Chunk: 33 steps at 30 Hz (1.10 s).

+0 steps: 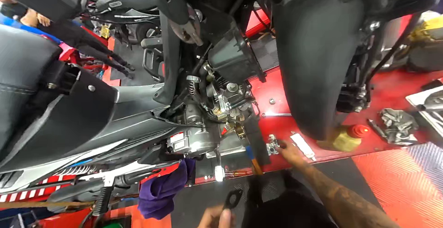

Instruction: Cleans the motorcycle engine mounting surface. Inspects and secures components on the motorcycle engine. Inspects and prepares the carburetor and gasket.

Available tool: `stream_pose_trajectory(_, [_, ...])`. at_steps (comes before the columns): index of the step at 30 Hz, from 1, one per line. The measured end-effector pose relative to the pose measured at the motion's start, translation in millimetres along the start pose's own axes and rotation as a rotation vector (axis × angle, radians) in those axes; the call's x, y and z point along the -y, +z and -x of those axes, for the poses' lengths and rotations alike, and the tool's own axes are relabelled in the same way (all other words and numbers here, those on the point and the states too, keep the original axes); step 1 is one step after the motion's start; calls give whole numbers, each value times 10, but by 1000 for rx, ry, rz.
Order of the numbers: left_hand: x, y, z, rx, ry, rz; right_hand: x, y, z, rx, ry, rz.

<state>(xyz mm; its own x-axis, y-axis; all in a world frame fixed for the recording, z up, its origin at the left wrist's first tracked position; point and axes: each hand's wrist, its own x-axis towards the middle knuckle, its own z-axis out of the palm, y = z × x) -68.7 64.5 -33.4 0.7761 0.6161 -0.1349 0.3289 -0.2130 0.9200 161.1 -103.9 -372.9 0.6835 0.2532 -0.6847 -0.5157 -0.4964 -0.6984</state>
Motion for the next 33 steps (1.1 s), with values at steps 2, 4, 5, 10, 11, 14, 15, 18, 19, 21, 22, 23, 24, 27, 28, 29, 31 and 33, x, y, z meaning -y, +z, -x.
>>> stream_pose_trajectory(2, [27, 32, -4, -7, -2, 11, -64, -3, -27, 4, -5, -38])
stream_pose_trajectory(4, [63, 64, -16, -14, 12, 4, -109, -13, -5, 17, -9, -80])
stream_pose_trajectory(5, [83, 86, -28, -24, 30, -7, -115, -21, 25, 21, -3, -111])
stream_pose_trajectory(10, [239, 157, -127, -90, 335, -189, -12, -127, 423, 161, 49, -475])
stream_pose_trajectory(11, [247, 169, -146, -97, 409, -225, 33, -157, 547, 220, 32, -549])
stream_pose_trajectory(14, [226, 203, -207, -99, 629, -367, 294, -252, 996, 430, -45, -707])
stream_pose_trajectory(15, [223, 215, -227, -109, 690, -412, 412, -276, 1157, 488, -73, -745])
stream_pose_trajectory(18, [184, 248, -270, -161, 793, -513, 724, -332, 1544, 645, -174, -838])
stream_pose_trajectory(19, [164, 249, -279, -177, 809, -532, 814, -340, 1642, 684, -208, -851])
stream_pose_trajectory(21, [129, 233, -300, -195, 848, -541, 970, -350, 1787, 753, -274, -861])
stream_pose_trajectory(22, [113, 223, -310, -202, 870, -539, 1036, -354, 1843, 779, -298, -859])
stream_pose_trajectory(23, [95, 213, -313, -207, 894, -535, 1087, -354, 1893, 802, -316, -860])
stream_pose_trajectory(24, [69, 201, -309, -213, 918, -535, 1127, -350, 1937, 825, -329, -863])
stream_pose_trajectory(27, [-15, 146, -258, -228, 985, -545, 1190, -314, 2041, 887, -357, -907])
stream_pose_trajectory(28, [-42, 120, -231, -226, 1004, -546, 1204, -300, 2076, 907, -363, -935])
stream_pose_trajectory(29, [-70, 94, -206, -223, 1025, -543, 1220, -285, 2107, 920, -367, -955])
stream_pose_trajectory(31, [-119, 46, -158, -212, 1065, -540, 1248, -258, 2155, 951, -386, -978])
stream_pose_trajectory(33, [-148, 11, -117, -200, 1105, -525, 1272, -225, 2197, 983, -408, -996])
